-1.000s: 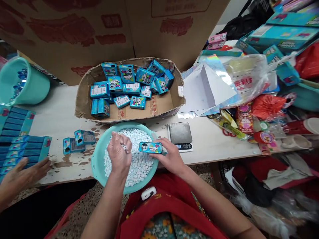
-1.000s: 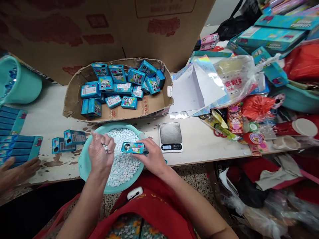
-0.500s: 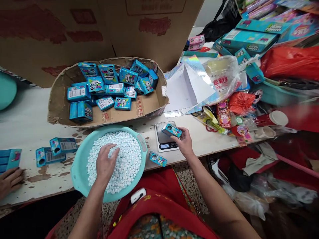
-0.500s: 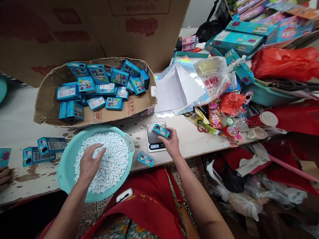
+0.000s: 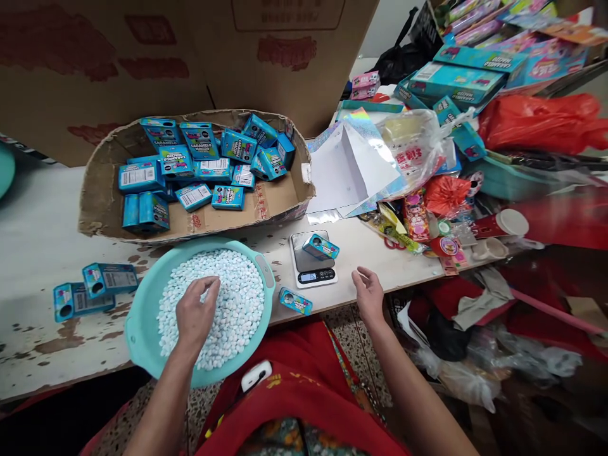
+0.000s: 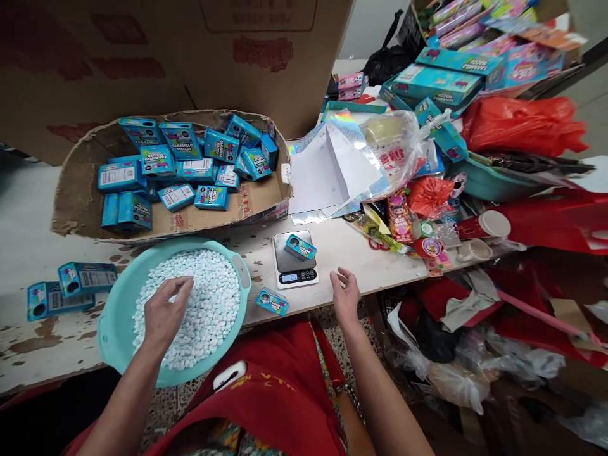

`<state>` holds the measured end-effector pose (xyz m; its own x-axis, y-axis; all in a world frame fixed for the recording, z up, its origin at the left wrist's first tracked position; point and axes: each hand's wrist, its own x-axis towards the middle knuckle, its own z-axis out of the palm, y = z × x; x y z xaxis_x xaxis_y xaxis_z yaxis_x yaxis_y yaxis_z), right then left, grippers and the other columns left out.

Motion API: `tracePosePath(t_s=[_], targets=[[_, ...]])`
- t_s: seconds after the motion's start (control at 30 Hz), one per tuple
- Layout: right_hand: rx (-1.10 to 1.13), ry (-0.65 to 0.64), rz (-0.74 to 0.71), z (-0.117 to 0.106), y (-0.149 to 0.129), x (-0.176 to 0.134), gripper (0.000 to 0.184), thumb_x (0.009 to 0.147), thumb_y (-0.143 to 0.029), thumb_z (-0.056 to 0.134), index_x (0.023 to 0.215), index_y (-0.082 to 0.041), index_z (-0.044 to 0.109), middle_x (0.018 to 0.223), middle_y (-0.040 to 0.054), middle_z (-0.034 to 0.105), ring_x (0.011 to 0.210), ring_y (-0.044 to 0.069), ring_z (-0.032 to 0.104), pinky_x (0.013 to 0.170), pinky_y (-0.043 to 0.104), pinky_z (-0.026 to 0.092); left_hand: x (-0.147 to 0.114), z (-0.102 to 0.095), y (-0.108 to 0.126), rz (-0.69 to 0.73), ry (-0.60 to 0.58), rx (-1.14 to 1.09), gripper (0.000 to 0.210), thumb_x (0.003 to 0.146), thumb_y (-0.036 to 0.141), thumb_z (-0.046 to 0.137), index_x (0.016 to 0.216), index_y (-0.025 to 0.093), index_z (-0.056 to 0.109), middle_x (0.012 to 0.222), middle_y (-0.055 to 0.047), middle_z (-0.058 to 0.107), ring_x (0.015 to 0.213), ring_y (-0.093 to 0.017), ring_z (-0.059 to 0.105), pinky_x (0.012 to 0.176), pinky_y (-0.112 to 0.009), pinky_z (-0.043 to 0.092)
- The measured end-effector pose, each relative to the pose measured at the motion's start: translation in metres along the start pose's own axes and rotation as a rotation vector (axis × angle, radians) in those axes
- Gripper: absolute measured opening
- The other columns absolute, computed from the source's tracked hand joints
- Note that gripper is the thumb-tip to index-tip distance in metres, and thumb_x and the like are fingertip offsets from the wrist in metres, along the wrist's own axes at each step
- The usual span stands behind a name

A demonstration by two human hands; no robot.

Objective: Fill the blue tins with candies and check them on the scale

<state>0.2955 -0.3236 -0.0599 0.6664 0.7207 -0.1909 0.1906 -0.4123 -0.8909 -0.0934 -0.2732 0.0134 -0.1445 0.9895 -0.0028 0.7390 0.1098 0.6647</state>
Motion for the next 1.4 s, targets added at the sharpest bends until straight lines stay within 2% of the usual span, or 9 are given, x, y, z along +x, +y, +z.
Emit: tracePosePath(t_s=[0.3,0.43,0.83,0.97,1.07,1.17,1.23,1.33,1.4], targets=[[0.013,-0.080,-0.030,0.017,-0.015,0.001,0.050,0.069,-0.046,0.070,0.108,-0.018,0.057,0.115,0.0128,0.061,0.106,0.026,0.058,0.087,0.044,0.050,-0.007,-0.002,0.000,0.162,0.078,0.015,0.020,0.087,0.034,0.051,0.090,0.021,0.067,0.091,-0.005,0.070,0.088,-0.020,0.064,0.079,-0.030,0.046],[-0.041,-0.096,-0.126,0.025,-0.026,0.007,0.053,0.066,-0.044,0.072,0.111,-0.019,0.057,0.119,0.0115,0.056,0.112,0.026,0.053,0.092,0.046,0.047,-0.011,-0.001,-0.005,0.192,0.110,-0.022,0.017,0.084,0.031,0.055,0.092,0.022,0.068,0.091,-0.005,0.071,0.088,-0.022,0.065,0.080,-0.031,0.047],[-0.183,-0.202,-0.288,0.048,-0.043,0.016,0.074,0.058,-0.046,0.077,0.124,-0.022,0.052,0.128,0.0109,0.049,0.120,0.028,0.046,0.098,0.048,0.040,-0.017,0.002,-0.018,0.222,0.065,0.028,0.017,0.084,0.029,0.055,0.094,0.022,0.068,0.092,-0.007,0.071,0.088,-0.023,0.065,0.083,-0.032,0.046],[-0.089,-0.233,-0.250,0.053,-0.052,0.020,0.057,0.062,-0.045,0.075,0.112,-0.020,0.060,0.114,0.0081,0.060,0.106,0.025,0.056,0.094,0.046,0.044,-0.017,0.004,-0.018,0.166,0.040,-0.015,0.016,0.082,0.030,0.057,0.091,0.023,0.068,0.092,-0.008,0.070,0.090,-0.024,0.064,0.086,-0.034,0.045],[0.032,-0.298,-0.239,0.058,-0.077,0.013,0.043,0.068,-0.044,0.072,0.101,-0.018,0.064,0.095,0.0052,0.066,0.089,0.023,0.061,0.085,0.044,0.049,-0.016,0.002,-0.004,0.070,0.057,-0.157,0.018,0.082,0.030,0.059,0.096,0.024,0.067,0.096,-0.007,0.069,0.090,-0.023,0.064,0.086,-0.035,0.047],[0.049,-0.418,-0.438,0.071,-0.122,-0.016,0.035,0.068,-0.038,0.075,0.097,-0.021,0.066,0.092,0.0036,0.065,0.086,0.022,0.061,0.083,0.041,0.051,-0.014,-0.009,0.028,0.096,0.033,-0.319,0.054,0.075,0.031,0.068,0.126,0.026,0.051,0.124,-0.010,0.058,0.104,-0.024,0.060,0.082,-0.035,0.050],[0.018,-0.611,-0.601,0.084,-0.153,-0.045,0.033,0.070,-0.033,0.076,0.099,-0.024,0.066,0.097,0.0037,0.065,0.092,0.023,0.061,0.086,0.040,0.049,-0.012,-0.020,0.051,0.240,-0.040,-0.337,0.068,0.072,0.029,0.072,0.133,0.027,0.042,0.134,-0.012,0.050,0.115,-0.026,0.054,0.086,-0.037,0.049],[0.071,-0.866,-0.673,0.101,-0.178,-0.084,0.042,0.073,-0.032,0.075,0.112,-0.026,0.061,0.107,0.0055,0.064,0.100,0.024,0.060,0.090,0.041,0.049,-0.011,-0.048,0.067,0.348,-0.112,-0.273,0.051,0.075,0.026,0.070,0.122,0.027,0.050,0.117,-0.007,0.061,0.107,-0.022,0.058,0.088,-0.036,0.048],[0.119,-0.879,-0.615,0.104,-0.172,-0.094,0.057,0.075,-0.034,0.072,0.127,-0.027,0.049,0.123,0.0081,0.057,0.112,0.026,0.056,0.096,0.044,0.046,-0.017,-0.077,0.056,0.224,-0.007,-0.202,0.043,0.073,0.029,0.071,0.112,0.026,0.054,0.104,-0.004,0.063,0.093,-0.019,0.061,0.080,-0.033,0.050]])
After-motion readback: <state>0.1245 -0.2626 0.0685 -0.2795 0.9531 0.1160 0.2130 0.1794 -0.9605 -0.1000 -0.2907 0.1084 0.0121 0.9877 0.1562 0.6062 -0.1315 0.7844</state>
